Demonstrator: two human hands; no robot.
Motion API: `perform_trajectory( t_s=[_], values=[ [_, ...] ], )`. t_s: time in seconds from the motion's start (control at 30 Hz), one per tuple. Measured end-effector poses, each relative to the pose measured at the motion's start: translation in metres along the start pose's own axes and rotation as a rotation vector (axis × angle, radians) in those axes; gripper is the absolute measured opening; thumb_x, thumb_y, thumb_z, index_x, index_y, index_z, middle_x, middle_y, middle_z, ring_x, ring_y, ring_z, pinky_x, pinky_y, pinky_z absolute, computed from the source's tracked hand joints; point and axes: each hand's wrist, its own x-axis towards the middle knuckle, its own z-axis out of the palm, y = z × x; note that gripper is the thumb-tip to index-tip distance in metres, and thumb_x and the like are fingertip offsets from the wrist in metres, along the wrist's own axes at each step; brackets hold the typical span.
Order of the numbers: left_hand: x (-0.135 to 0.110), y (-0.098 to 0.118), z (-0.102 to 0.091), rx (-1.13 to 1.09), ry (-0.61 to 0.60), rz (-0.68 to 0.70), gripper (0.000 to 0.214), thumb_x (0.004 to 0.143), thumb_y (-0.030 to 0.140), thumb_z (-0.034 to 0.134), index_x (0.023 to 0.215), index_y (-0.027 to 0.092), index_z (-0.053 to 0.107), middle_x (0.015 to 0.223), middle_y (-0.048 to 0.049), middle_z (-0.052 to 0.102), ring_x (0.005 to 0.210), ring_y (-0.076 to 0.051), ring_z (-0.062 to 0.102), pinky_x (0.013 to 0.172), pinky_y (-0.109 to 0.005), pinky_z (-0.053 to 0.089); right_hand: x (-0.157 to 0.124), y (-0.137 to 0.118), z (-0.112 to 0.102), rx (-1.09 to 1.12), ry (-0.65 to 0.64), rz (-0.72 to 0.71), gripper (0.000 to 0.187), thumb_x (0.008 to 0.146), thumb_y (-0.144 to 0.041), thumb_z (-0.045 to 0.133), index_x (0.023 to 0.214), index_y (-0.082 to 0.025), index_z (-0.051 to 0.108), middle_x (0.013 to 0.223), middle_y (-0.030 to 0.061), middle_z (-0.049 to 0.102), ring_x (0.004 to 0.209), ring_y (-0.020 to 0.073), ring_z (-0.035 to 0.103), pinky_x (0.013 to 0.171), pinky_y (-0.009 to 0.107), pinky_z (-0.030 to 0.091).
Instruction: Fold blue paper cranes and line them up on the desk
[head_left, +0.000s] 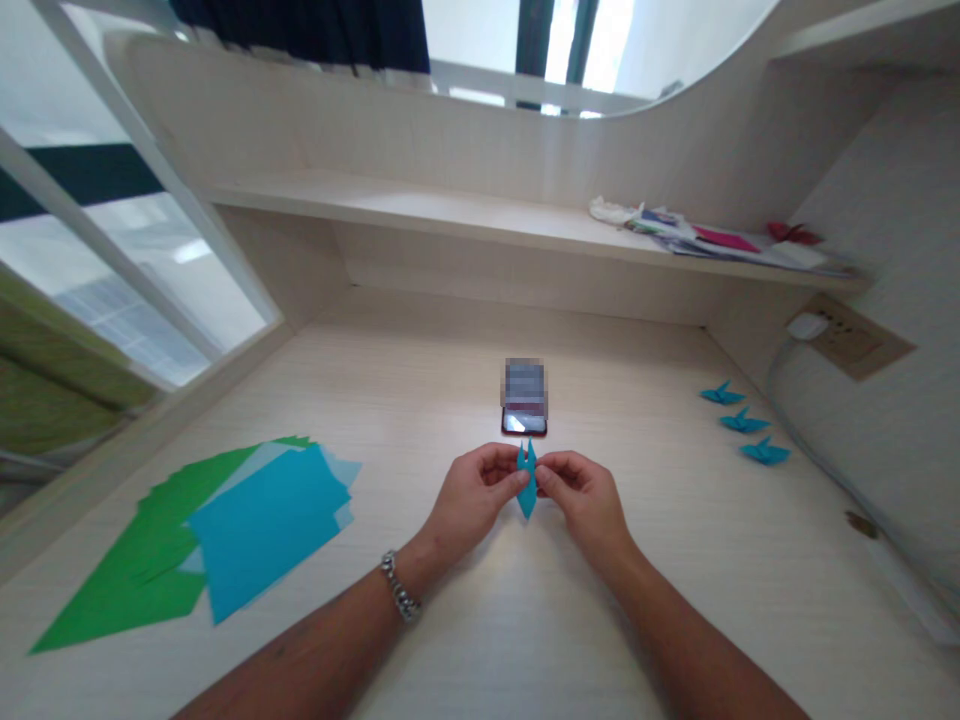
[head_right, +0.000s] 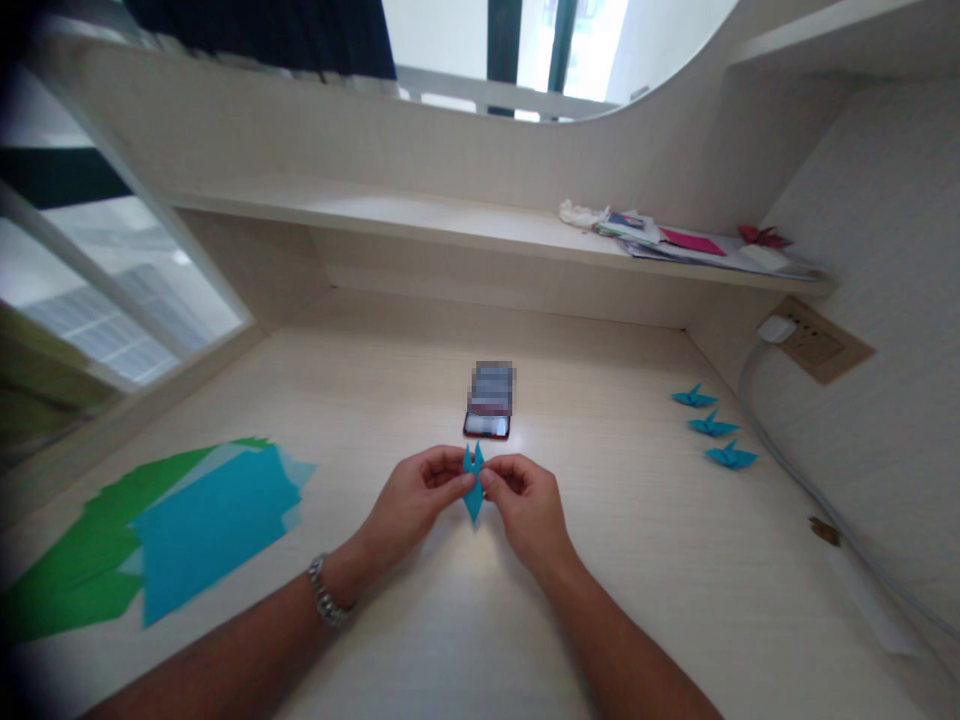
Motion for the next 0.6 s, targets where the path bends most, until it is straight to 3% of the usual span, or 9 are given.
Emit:
perform_trajectory(
  t_s=[0.23,0.6],
  values=[
    [-0.0045,0.0022,0.005,0.121,-0.014,0.064,0.019,0.076,0.025,0.073,0.09,0.013,0.067,0.085,-0.0072,0.071,0.076,-0.017,0.066,0.074,-0.032,0.055,0.0028,0.0028,-0.0036,-0.1,0.009,0.022,0.023,0.069,-0.037,0.075,0.073,-0.015,0.069,0.068,0.0036,0.068,0.063,0.0166,0.061,0.061,0.029,0.049],
    [-0.0042,-0.0022,0.0057,0.057,0.014,0.032,0.019,0.074,0.024,0.074,0.087,0.013,0.066,0.082,-0.006,0.069,0.074,-0.016,0.065,0.073,-0.031,0.054,-0.0031,-0.0029,0.0046,-0.062,0.085,-0.05,0.018,0.07,-0.031,0.074,0.071,-0.016,0.064,0.067,0.0016,0.065,0.062,0.0145,0.058,0.058,0.027,0.047]
  ],
)
